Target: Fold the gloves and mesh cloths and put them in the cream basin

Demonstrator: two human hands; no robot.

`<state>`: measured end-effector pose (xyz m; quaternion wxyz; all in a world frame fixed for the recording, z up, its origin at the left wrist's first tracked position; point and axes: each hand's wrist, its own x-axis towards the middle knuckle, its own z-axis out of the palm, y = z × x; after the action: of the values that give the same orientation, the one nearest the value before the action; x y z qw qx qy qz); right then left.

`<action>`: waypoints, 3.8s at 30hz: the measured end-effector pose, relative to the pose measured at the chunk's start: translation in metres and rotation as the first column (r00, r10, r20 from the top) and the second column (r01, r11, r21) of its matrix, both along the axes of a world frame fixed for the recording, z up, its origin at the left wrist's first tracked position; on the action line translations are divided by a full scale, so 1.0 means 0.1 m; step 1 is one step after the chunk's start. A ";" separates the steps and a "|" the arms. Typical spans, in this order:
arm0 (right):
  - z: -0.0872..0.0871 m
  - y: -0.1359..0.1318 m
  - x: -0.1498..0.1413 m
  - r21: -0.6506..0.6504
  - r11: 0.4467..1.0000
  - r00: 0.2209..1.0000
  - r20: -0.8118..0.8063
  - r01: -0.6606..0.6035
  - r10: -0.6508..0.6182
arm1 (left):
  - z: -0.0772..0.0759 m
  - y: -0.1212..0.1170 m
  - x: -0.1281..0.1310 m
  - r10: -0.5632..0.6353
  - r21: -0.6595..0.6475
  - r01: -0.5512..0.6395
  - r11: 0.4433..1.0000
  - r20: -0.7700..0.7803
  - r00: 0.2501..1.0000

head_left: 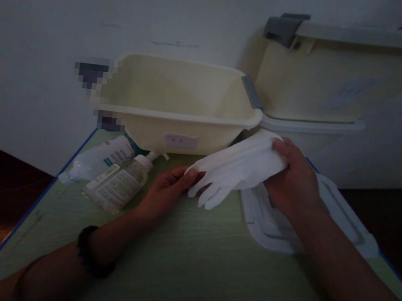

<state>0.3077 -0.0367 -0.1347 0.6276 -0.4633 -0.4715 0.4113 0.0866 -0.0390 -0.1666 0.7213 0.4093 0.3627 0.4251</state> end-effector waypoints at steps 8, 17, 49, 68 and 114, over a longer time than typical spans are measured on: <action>-0.07 -0.03 -0.08 -0.159 0.983 0.996 -0.015 -0.093 0.092 | 0.09 0.05 0.01 0.189 -0.113 -0.168 0.979 0.223 0.956; 0.08 -0.11 -0.21 -0.326 0.944 0.998 -0.045 -0.047 0.034 | 0.09 -0.01 -0.02 -0.033 -0.018 0.032 0.999 -0.068 0.997; 0.02 -0.13 -0.04 -0.035 0.992 0.490 0.867 -0.119 0.089 | 0.11 -0.20 -0.04 0.305 0.680 0.707 0.197 -0.728 0.614; -0.03 -0.13 -0.03 -0.095 0.985 0.417 0.897 -0.141 0.146 | -0.06 -0.10 -0.06 0.383 0.597 0.737 0.316 -0.791 0.477; -0.06 -0.17 -0.23 -0.118 0.972 0.306 0.936 -0.201 0.177 | 0.11 -0.25 -0.46 0.238 0.376 0.899 0.223 -0.916 0.324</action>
<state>0.2851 -0.0540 -0.1406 0.1915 -0.5500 -0.8019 0.1331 0.0406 -0.0643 -0.1561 0.1329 0.9627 0.2316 0.0443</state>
